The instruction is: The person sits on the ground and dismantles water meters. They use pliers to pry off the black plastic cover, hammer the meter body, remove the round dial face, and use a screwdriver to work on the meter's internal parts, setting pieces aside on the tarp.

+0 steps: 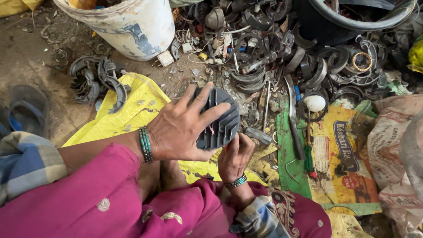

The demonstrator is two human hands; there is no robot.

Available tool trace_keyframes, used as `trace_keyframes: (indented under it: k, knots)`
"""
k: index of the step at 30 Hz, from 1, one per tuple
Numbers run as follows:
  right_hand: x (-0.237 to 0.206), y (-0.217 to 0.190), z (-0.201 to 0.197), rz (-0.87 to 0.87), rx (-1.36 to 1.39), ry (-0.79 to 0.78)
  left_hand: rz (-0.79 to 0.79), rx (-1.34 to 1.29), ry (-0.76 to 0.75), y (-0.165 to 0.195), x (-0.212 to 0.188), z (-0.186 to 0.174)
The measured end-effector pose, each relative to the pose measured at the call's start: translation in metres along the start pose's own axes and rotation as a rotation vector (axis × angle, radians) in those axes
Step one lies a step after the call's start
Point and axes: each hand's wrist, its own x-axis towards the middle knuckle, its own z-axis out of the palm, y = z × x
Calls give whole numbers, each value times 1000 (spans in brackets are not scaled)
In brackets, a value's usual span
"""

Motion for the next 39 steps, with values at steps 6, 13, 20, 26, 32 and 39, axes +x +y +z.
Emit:
trace_keyframes:
  k: [6,13,20,26,32,39]
  knots:
    - [1,-5,1,19,-48,-73,-17,137,-54,-2,0,3]
    - [10,-16,-3,59,-101,-140,-59,200,-134,-2,5,-1]
    - [16,-20,-10,158,-80,-292,-659,-168,-387,-14,1,10]
    - [30,-5,-33,1007,1141,-700,-975,-1608,-151,-43,-20,29]
    - [47,-10,-68,898,1392,-799,-976,-1835,-113,-45,-25,28]
    - [52,-18,-81,933,1463,-849,-944,-2044,-207,-40,-23,45]
